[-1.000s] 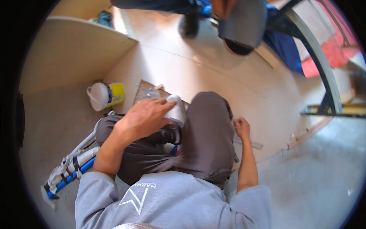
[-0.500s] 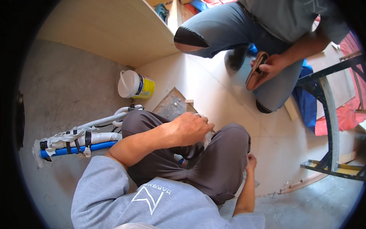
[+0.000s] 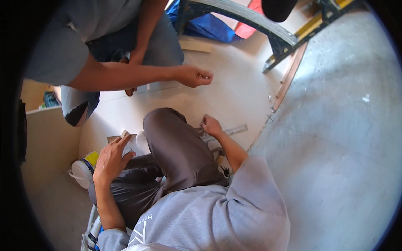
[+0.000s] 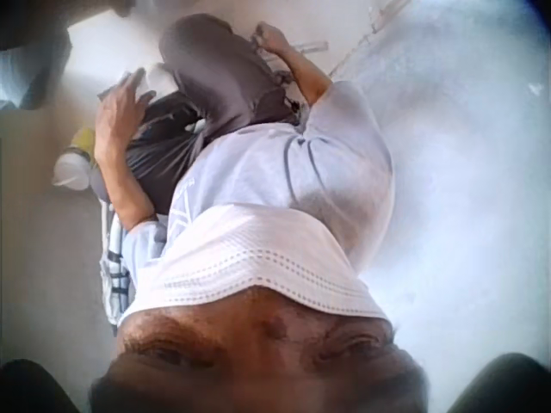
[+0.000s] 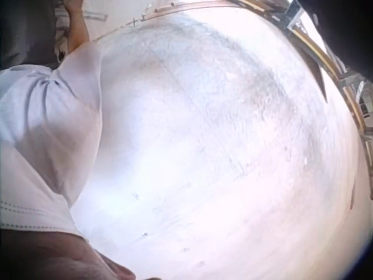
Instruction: The person marks and measures a piece of wood on a floor under a cabinet using a square and a pencil, while another person helps hold the material.
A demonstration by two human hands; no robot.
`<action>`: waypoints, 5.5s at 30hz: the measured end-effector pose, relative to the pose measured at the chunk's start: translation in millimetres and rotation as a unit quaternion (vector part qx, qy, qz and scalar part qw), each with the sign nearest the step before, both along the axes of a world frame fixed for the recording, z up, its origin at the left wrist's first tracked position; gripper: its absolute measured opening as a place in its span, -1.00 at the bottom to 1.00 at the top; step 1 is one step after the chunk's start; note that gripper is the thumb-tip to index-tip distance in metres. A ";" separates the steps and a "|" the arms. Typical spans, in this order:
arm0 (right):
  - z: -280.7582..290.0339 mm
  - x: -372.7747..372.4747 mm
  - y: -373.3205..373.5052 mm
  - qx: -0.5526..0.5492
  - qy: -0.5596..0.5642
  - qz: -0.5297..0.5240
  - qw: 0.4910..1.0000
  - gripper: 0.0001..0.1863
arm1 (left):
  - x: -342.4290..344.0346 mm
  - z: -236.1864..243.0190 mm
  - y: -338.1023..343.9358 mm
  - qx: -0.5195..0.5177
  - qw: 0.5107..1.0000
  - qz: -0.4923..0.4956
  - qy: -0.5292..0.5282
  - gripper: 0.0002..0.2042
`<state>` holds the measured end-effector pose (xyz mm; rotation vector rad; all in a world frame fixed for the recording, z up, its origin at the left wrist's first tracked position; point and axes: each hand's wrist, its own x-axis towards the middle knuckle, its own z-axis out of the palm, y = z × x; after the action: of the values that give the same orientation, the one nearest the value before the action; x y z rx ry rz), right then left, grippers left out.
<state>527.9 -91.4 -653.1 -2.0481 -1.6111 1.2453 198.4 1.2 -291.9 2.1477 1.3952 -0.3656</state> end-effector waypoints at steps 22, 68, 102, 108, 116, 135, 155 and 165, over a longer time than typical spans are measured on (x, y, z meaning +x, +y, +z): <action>-3.5 -13.1 -4.7 -0.009 -0.013 -0.056 0.998 -0.73 | -2.9 -7.6 1.0 -0.016 1.000 0.007 0.013 -0.49; -5.9 -13.9 -3.1 -0.015 -0.026 -0.069 0.997 -0.70 | -1.1 -4.2 0.3 -0.018 1.000 0.007 0.005 -0.48; 0.1 -16.1 -1.8 -0.026 -0.028 -0.071 0.997 -0.69 | -0.9 1.5 -1.2 -0.016 1.000 0.012 0.004 -0.52; 2.4 -15.8 -1.1 -0.039 -0.029 -0.076 0.996 -0.69 | 0.4 3.1 -1.1 -0.024 1.000 0.014 0.007 -0.53; 0.0 -15.5 -3.2 -0.024 -0.036 -0.073 0.996 -0.68 | 1.2 3.4 -1.7 -0.020 1.000 0.010 0.005 -0.53; 1.5 -17.1 -2.9 -0.019 -0.026 -0.083 0.996 -0.69 | -1.9 4.6 -4.2 -0.019 0.999 0.033 0.001 -0.53; 1.3 -18.1 -0.7 -0.019 -0.043 -0.064 0.997 -0.69 | -8.8 4.5 -6.2 0.002 1.000 0.011 0.003 -0.59; -0.3 -15.0 -0.6 -0.006 -0.016 -0.051 0.999 -0.71 | -13.1 2.4 -5.9 -0.005 1.000 0.019 0.014 -0.62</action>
<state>512.9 -91.9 -653.5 -2.1388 -1.4972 1.1944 185.3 -4.7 -289.5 2.1113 1.4449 -0.3892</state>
